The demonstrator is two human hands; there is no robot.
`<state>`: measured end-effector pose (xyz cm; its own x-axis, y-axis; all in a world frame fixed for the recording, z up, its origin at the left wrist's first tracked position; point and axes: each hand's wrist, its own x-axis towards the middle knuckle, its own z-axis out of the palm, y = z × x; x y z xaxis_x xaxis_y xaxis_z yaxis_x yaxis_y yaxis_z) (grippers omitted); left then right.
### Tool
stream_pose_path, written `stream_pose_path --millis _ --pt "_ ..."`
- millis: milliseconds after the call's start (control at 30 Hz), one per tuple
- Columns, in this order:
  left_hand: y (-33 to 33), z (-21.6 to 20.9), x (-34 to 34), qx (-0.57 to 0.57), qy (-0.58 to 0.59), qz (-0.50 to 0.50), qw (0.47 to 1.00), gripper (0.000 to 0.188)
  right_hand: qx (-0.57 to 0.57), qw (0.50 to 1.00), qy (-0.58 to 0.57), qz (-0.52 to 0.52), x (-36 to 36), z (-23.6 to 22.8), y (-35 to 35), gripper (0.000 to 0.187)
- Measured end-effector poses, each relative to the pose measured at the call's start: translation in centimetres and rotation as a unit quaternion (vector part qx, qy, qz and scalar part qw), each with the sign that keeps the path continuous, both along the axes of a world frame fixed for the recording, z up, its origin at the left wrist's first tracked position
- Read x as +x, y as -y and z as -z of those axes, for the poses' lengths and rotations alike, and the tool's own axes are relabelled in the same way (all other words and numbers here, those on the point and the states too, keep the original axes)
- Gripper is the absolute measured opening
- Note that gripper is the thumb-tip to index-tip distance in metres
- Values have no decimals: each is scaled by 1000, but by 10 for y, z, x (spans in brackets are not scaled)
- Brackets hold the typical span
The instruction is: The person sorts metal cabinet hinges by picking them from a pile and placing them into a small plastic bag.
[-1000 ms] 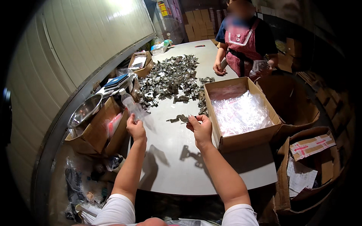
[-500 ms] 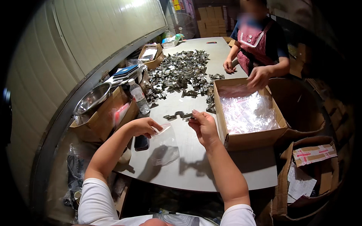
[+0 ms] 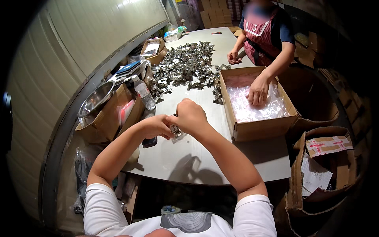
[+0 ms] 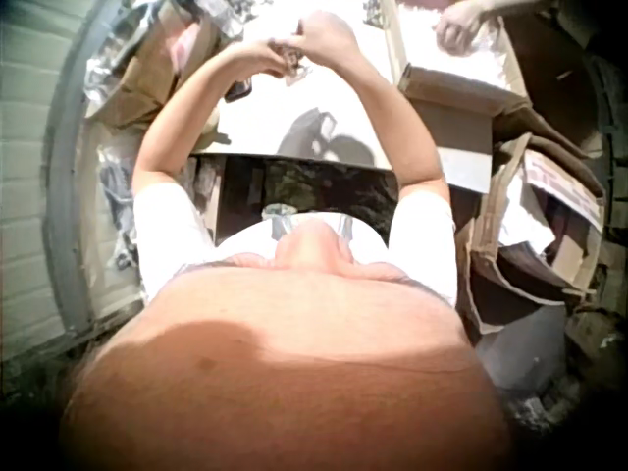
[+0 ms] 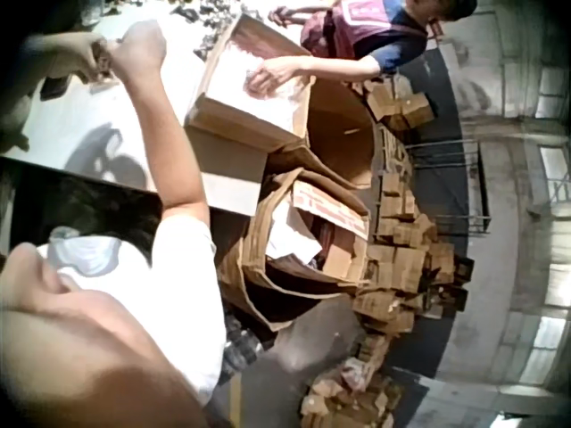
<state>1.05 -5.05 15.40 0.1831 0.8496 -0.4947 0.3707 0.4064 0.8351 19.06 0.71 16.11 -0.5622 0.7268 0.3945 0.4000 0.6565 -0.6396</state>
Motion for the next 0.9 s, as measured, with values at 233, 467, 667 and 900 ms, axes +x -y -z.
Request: stream_pose_path --millis 233,467,667,900 --pt "18 -23 3 29 137 -78 987 35 78 992 71 63 -3 -12 -1 40" --pt "18 -21 1 51 186 -44 980 36 134 985 18 112 -12 -20 17 41" --pt "17 -29 2 95 214 -71 970 41 56 982 144 109 -17 -27 11 45" --pt "17 -31 -6 113 274 -55 954 49 48 986 148 61 -20 -38 14 34"
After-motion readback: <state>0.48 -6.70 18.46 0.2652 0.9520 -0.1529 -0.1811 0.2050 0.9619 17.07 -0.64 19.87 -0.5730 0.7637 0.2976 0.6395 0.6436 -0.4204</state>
